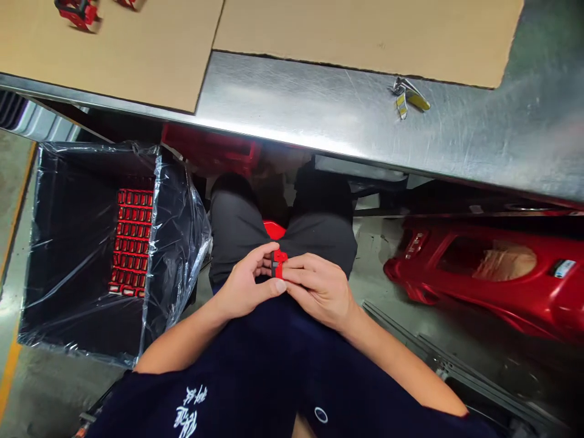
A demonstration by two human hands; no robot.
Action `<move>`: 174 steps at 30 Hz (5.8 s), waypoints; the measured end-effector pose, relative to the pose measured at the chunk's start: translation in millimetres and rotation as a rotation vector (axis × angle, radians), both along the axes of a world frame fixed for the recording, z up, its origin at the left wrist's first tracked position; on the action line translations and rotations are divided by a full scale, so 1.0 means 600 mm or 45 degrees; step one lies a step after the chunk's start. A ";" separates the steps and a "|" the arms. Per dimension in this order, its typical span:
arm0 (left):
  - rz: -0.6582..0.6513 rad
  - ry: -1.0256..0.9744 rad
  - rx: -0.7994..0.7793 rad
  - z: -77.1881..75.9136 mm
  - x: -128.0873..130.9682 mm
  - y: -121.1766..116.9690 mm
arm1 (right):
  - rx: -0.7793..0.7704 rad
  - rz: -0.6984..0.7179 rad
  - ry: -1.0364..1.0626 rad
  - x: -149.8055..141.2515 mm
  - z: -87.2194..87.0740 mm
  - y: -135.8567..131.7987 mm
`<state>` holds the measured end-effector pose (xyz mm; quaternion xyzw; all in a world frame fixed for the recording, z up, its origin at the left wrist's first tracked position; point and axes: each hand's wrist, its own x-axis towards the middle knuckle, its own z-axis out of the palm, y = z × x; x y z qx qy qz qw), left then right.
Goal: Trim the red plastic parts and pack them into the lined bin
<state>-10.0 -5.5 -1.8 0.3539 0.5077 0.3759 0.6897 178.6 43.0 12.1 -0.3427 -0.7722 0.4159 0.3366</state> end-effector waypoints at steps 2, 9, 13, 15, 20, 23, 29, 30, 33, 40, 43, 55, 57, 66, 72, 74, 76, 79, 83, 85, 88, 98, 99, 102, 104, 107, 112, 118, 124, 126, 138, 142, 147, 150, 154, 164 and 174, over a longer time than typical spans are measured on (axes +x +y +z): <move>0.051 0.004 0.075 -0.004 0.002 -0.001 | 0.018 0.047 -0.016 0.010 0.006 0.008; 0.129 0.136 0.510 -0.006 -0.008 -0.006 | 0.396 -0.821 -0.433 0.122 0.033 0.172; 0.119 0.102 0.597 -0.001 -0.007 -0.005 | 0.372 -1.116 -0.691 0.175 0.035 0.288; 0.099 0.101 0.627 0.001 -0.004 -0.005 | 0.325 -1.125 -0.804 0.181 0.028 0.322; 0.066 0.189 0.663 0.006 -0.002 -0.006 | 0.320 -1.080 -0.811 0.155 0.018 0.350; 0.008 0.280 0.733 0.011 -0.001 -0.002 | 0.318 -1.044 -0.794 0.142 0.027 0.358; 0.067 0.099 0.875 0.016 0.005 0.011 | 0.312 -1.010 -0.655 0.161 0.032 0.353; 0.088 0.053 0.876 0.016 0.005 0.011 | 0.295 -1.004 -0.555 0.163 0.033 0.341; 0.133 -0.018 0.827 0.013 0.002 0.008 | 0.378 -0.924 -0.337 0.153 0.048 0.271; 0.097 0.246 0.909 0.009 -0.010 0.005 | 0.478 0.186 -0.182 0.080 0.095 0.069; -0.025 0.420 1.070 0.016 -0.011 0.013 | 0.415 0.214 -0.108 0.066 0.081 0.032; -0.104 0.468 1.174 0.020 -0.010 0.023 | 0.373 0.115 -0.077 0.070 0.072 0.005; -0.108 0.456 1.168 0.021 -0.010 0.023 | 0.346 0.167 -0.028 0.064 0.069 0.008; -0.099 0.411 1.169 0.018 -0.011 0.022 | 0.312 0.229 0.004 0.054 0.066 0.014; -0.108 0.415 1.141 0.018 -0.011 0.024 | 0.336 0.197 0.016 0.052 0.066 0.014; -0.122 0.420 1.140 0.017 -0.011 0.024 | 0.327 0.203 0.013 0.052 0.067 0.014; -0.137 0.427 1.134 0.016 -0.012 0.024 | 0.319 0.203 0.009 0.052 0.067 0.014; -0.148 0.430 1.134 0.014 -0.013 0.025 | 0.306 0.195 0.001 0.053 0.068 0.014; -0.173 0.434 1.125 0.010 -0.017 0.025 | 0.296 0.216 -0.038 0.055 0.068 0.012; -0.197 0.434 1.128 0.009 -0.020 0.026 | 0.288 0.236 -0.075 0.056 0.069 0.011; -0.249 0.463 1.135 0.012 -0.026 0.028 | 0.272 0.262 -0.119 0.058 0.071 0.011; -0.268 0.560 1.092 0.022 -0.033 0.021 | 0.329 0.300 -0.168 0.056 0.074 0.009; -0.251 0.566 1.089 0.022 -0.032 0.020 | 0.345 0.305 -0.178 0.056 0.074 0.007; -0.203 0.564 1.093 0.021 -0.029 0.018 | 0.408 0.320 -0.212 0.055 0.073 0.000; -0.172 0.552 1.085 0.020 -0.027 0.018 | 0.444 0.297 -0.249 0.053 0.075 -0.006; -0.084 0.553 1.056 0.014 -0.026 0.016 | 0.487 0.211 -0.277 0.050 0.079 -0.011; 0.181 0.236 0.889 -0.003 -0.027 0.012 | 0.412 -0.002 -0.239 0.062 0.084 0.019; 0.282 0.002 0.836 0.002 -0.020 0.005 | 0.511 -0.824 -0.181 0.098 0.056 0.179; 0.341 0.164 0.870 0.009 -0.009 -0.002 | 0.421 -0.939 -0.637 0.113 0.028 0.361; 0.350 0.207 0.896 0.010 -0.006 -0.003 | 0.411 -0.908 -0.735 0.111 0.029 0.381; 0.270 0.515 1.173 -0.014 -0.008 -0.010 | -0.420 0.110 0.069 -0.004 0.070 0.064; 0.194 0.702 1.341 -0.017 -0.009 0.000 | -0.668 0.114 0.040 -0.016 0.063 0.037; 0.129 0.779 1.494 -0.002 -0.010 0.012 | -0.725 0.112 -0.099 -0.012 0.064 0.039; 0.097 0.789 1.508 0.005 -0.011 0.012 | -0.737 0.183 -0.175 -0.010 0.068 0.042; 0.088 0.809 1.451 0.007 -0.014 0.006 | -0.758 0.271 -0.179 -0.006 0.073 0.050; 0.110 0.745 1.393 0.008 -0.013 0.003 | -0.896 0.435 -0.146 0.010 0.079 0.062; 0.060 0.867 1.519 0.012 -0.014 0.005 | -0.883 0.318 -0.221 -0.002 0.081 0.055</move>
